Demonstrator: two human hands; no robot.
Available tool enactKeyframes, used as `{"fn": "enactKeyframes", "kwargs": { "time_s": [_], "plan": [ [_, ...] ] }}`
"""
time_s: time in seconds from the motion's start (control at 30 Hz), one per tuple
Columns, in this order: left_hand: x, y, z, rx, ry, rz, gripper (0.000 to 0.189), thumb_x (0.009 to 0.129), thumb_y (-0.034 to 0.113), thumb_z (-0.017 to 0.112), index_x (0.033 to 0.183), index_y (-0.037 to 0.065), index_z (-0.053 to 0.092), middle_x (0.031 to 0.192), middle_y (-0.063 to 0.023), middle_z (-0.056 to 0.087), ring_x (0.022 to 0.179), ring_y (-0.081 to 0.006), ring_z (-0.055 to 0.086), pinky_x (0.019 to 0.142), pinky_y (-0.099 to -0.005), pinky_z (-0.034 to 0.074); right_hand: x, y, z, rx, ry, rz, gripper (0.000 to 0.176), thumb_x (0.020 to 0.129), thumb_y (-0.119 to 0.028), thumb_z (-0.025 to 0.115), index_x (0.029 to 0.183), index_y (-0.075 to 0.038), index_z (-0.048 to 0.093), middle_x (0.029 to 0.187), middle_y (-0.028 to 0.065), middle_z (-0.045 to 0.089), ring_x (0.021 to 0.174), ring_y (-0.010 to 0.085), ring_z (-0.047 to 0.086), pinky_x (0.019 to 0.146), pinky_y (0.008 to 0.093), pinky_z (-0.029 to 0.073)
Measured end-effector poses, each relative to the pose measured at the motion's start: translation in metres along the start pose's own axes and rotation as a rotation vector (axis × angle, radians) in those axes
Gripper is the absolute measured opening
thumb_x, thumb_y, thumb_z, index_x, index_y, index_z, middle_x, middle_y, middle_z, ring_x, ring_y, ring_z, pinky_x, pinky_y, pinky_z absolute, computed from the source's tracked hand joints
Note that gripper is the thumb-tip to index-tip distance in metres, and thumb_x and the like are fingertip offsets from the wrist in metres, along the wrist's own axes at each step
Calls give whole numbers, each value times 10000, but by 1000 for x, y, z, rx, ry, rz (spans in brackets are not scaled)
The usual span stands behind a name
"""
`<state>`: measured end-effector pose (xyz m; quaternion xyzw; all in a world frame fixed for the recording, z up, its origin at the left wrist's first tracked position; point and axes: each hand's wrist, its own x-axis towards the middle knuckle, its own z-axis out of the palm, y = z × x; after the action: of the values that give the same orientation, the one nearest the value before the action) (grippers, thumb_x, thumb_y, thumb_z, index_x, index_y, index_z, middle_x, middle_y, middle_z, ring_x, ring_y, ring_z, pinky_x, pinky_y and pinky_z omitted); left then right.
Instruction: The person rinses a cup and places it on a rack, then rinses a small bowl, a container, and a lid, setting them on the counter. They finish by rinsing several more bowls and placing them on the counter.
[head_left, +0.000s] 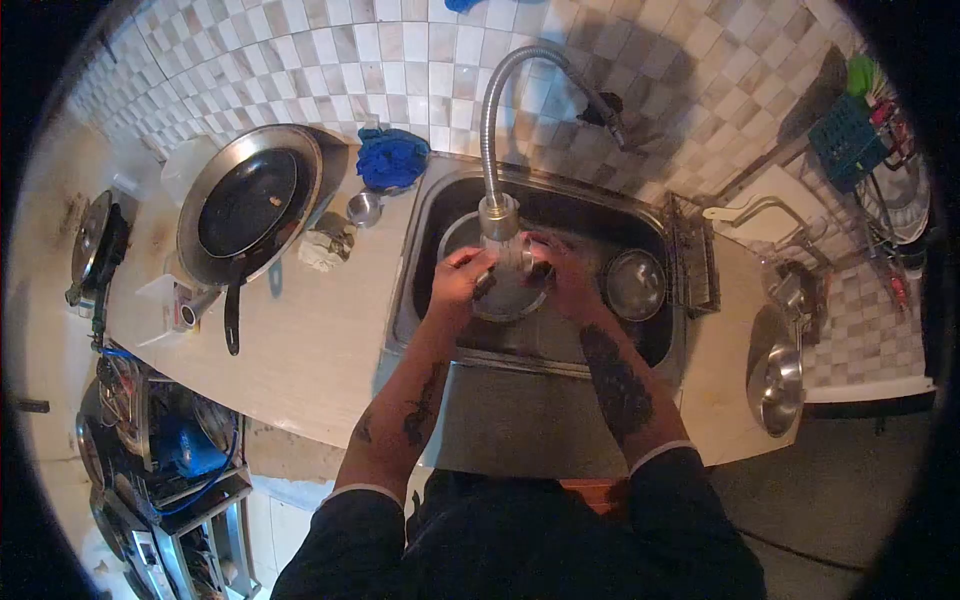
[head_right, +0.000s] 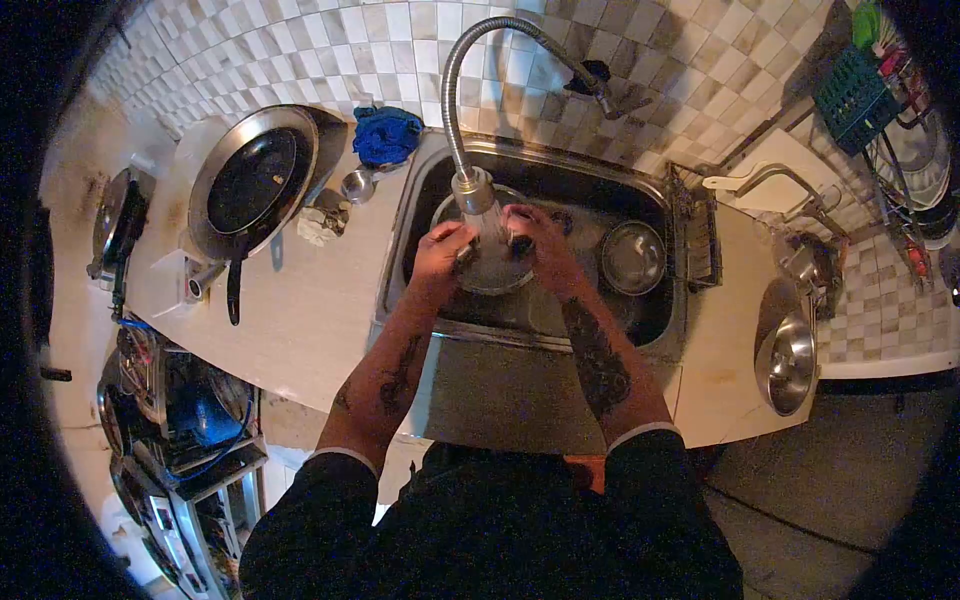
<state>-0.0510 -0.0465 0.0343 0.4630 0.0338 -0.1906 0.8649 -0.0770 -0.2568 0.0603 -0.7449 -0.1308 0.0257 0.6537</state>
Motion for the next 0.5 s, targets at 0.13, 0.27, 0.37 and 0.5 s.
{"fn": "enactKeyframes", "kwargs": {
  "time_s": [0.13,0.27,0.37,0.5],
  "plan": [
    [2,-2,9,-5,-66,14,185,843,171,738,932,14,697,889,-34,670,844,-125,613,782,-280,476,3,-12,-5,-264,-95,-76,403,949,-266,570,1265,-17,546,1279,98,548,1146,222,560,922,409,511],
    [7,3,12,124,-70,81,228,804,124,749,981,30,639,965,-46,643,883,-148,617,785,-298,484,1,-54,4,468,14,391,443,979,-340,515,1268,-5,543,1244,123,570,1133,227,560,930,386,486],
    [4,12,30,144,11,169,334,779,80,754,1064,55,582,1014,-50,615,900,-155,609,787,-302,486,7,-35,4,-214,-6,49,463,979,-363,526,1280,-12,542,1186,111,597,1078,207,582,907,359,491],
    [5,22,18,127,-136,157,462,755,59,778,1150,77,539,1037,-61,600,932,-159,598,810,-324,497,12,-16,15,-323,-8,-26,457,990,-367,529,1291,-23,545,1133,75,620,992,171,609,877,330,498]
  ]
}}
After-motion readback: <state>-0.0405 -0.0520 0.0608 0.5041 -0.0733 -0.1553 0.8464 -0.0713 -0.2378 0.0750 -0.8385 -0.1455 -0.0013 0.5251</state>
